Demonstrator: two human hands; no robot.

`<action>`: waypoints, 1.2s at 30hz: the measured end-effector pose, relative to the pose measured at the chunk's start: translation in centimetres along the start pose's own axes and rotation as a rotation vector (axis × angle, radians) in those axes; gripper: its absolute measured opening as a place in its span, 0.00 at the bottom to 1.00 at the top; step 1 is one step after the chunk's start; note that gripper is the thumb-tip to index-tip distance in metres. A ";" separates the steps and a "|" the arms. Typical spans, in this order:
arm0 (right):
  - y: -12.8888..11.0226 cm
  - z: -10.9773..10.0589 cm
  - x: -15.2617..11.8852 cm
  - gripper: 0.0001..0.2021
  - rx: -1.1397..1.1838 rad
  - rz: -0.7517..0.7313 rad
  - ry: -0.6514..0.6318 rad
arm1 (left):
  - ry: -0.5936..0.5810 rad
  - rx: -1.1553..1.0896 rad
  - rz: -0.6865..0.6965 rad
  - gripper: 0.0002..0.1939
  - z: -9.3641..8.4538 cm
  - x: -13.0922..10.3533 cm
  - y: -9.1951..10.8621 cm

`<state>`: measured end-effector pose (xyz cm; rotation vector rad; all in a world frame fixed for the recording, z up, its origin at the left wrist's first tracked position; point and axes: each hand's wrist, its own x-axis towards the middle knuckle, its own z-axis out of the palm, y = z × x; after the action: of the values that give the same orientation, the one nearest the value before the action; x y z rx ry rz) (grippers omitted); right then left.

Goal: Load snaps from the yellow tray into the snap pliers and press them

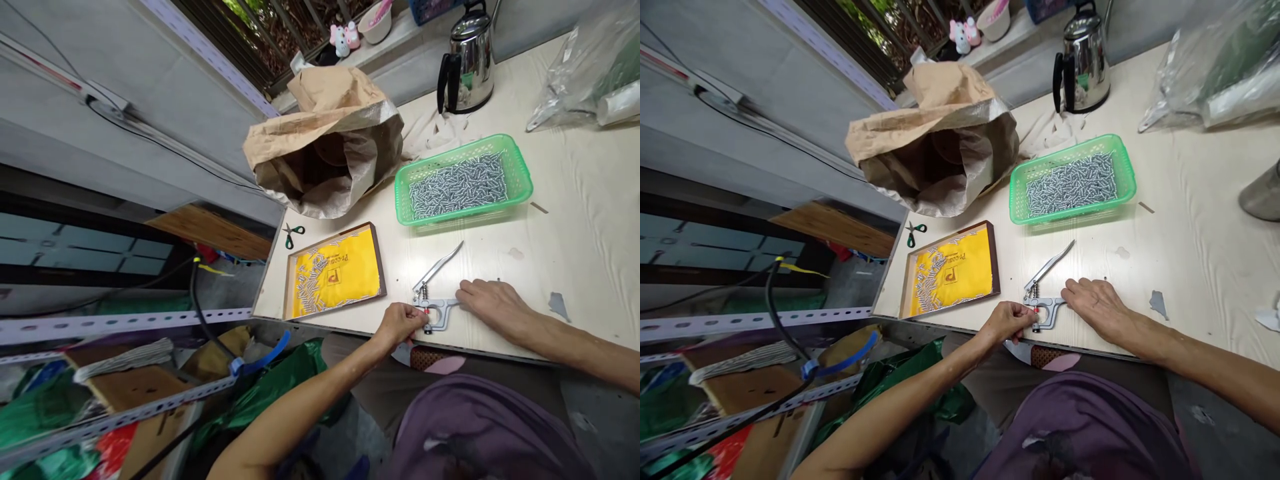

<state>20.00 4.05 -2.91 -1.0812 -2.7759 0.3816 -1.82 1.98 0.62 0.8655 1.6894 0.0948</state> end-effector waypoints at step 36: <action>2.2 -2.4 1.9 0.22 -0.029 0.065 -0.028 | 0.247 0.951 0.920 0.32 2.6 3.6 3.0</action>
<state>20.50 7.34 -1.14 -1.1843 -2.7837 0.3681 1.74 5.26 -1.68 2.3847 1.3817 0.0084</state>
